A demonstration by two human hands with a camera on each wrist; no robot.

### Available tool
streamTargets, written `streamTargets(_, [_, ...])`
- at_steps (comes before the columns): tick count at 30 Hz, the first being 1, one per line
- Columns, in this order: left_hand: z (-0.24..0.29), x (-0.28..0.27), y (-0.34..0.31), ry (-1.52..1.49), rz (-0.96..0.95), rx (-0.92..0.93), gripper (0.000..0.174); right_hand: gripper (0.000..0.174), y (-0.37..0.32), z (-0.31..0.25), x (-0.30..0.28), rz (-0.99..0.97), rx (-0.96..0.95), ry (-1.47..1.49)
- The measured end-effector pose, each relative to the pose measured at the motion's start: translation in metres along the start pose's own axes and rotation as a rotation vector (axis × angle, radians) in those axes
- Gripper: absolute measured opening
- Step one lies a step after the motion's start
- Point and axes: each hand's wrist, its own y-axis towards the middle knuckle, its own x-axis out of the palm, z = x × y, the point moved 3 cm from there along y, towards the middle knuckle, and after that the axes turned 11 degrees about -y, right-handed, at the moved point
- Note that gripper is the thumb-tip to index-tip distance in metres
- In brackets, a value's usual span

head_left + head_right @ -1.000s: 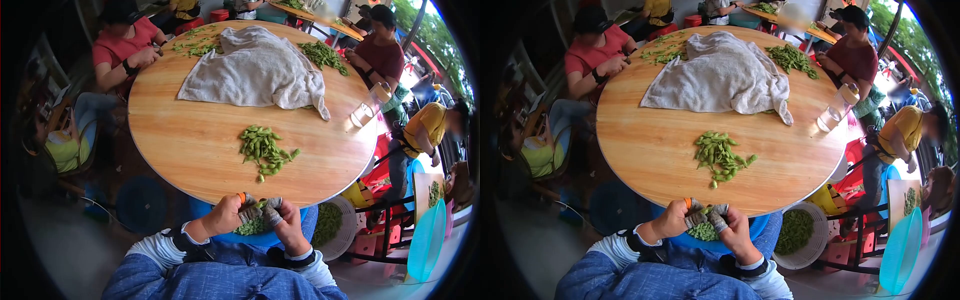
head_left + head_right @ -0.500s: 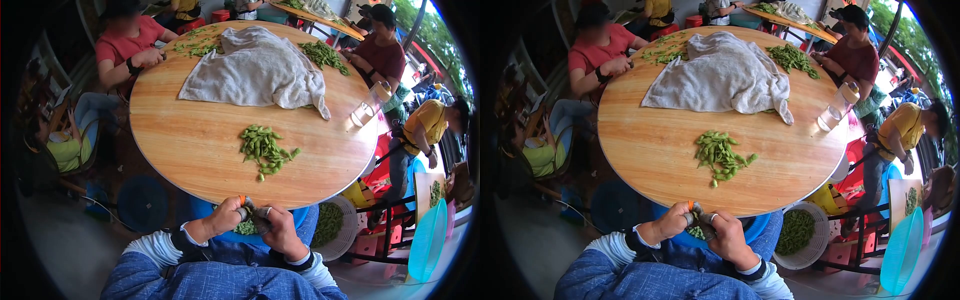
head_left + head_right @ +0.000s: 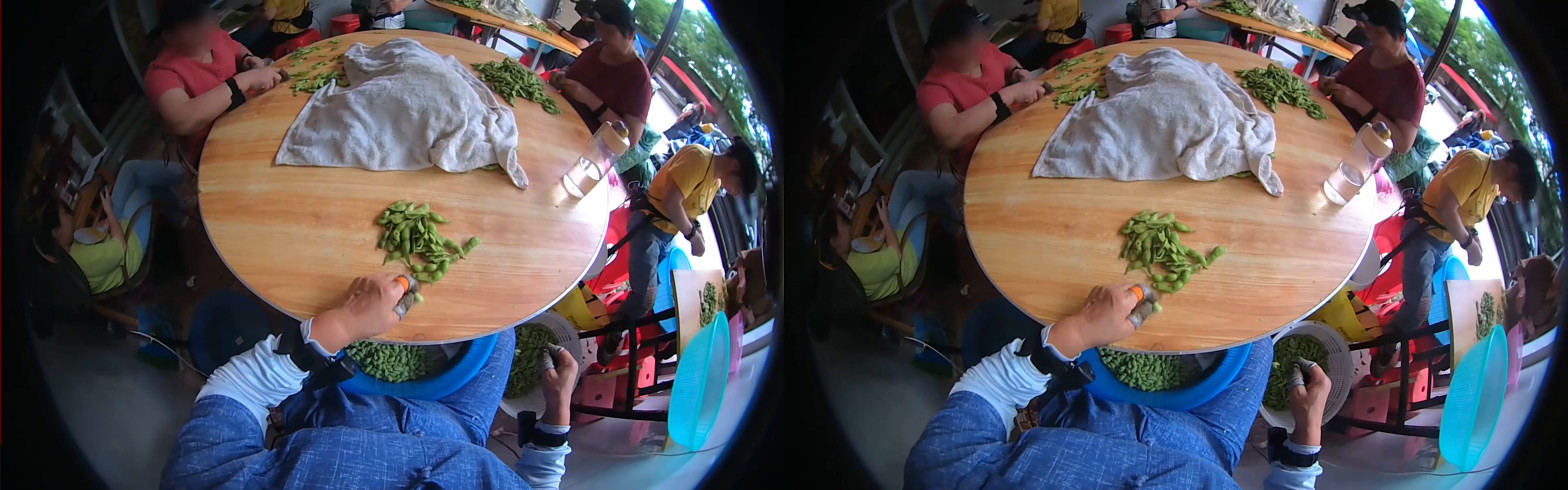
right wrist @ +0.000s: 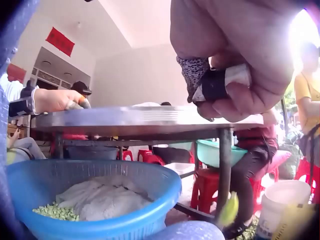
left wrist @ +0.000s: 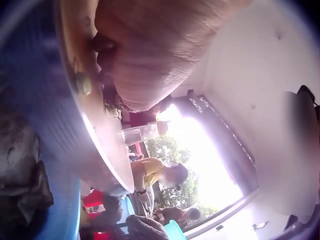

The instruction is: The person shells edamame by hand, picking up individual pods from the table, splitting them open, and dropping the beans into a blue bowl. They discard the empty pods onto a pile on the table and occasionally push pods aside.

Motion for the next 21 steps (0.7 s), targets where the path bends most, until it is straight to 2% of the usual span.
streamTargets(2, [0.007,0.003,-0.016,-0.044,-0.057,-0.031,0.012,0.011,0.001,0.023,0.007,0.044,0.014,0.016])
streamTargets(5, [0.029,-0.001,-0.040,-0.033,-0.181,0.070,0.012,0.010,0.002,0.045,0.017,0.094,0.017,0.034])
streamTargets(9, [0.040,-0.014,-0.035,-0.137,-0.081,0.145,0.015,0.014,0.007,0.048,0.018,0.068,0.045,-0.016])
streamTargets(13, [0.023,-0.016,0.004,-0.124,0.100,0.138,0.013,0.015,0.007,0.033,0.023,0.030,0.067,0.061])
streamTargets(19, [-0.018,0.003,0.045,0.115,-0.051,0.114,0.012,0.015,-0.002,-0.002,0.022,0.006,0.022,0.144])
streamTargets(21, [-0.015,0.001,0.048,0.103,-0.110,0.029,0.013,0.014,-0.006,-0.028,0.023,-0.030,-0.016,0.232])
